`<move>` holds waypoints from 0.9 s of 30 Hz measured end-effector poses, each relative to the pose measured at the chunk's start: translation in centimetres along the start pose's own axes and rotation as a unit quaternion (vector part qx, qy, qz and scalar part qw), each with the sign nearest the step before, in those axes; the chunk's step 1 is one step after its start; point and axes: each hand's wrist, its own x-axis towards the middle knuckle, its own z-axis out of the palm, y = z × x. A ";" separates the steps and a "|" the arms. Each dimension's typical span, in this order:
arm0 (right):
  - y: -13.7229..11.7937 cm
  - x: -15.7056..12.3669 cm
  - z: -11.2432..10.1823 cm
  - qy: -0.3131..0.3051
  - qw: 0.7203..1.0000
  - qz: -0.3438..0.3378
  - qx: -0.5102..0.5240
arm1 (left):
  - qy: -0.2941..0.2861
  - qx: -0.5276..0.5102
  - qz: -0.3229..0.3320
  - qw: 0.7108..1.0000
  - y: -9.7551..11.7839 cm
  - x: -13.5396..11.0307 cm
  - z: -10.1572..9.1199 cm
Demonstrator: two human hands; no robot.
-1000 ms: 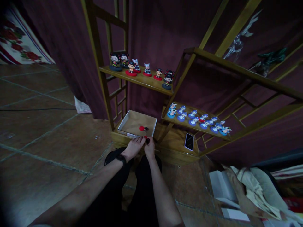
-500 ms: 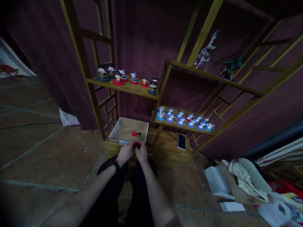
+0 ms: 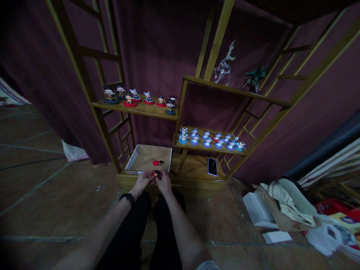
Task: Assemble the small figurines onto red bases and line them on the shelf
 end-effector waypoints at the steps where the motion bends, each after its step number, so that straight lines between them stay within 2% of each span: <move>1: 0.0 0.1 0.0 -0.002 1.000 0.001 0.001 | -0.002 -0.012 -0.007 1.000 0.1 -0.1 0.0; 6: 0.4 0.5 0.0 -0.016 0.999 0.040 0.018 | -0.012 -0.075 -0.038 0.996 0.6 -0.6 0.0; 14: 1.7 0.9 0.6 -0.007 0.995 0.100 0.030 | -0.016 -0.103 -0.042 0.994 0.5 -0.6 0.2; 24: 1.3 1.0 0.6 0.016 0.993 0.105 0.049 | -0.057 -0.108 -0.040 0.992 0.2 -0.3 -0.1; 27: 1.1 0.9 0.5 0.019 0.993 0.106 0.054 | -0.049 -0.105 -0.049 0.992 0.2 -0.2 -0.1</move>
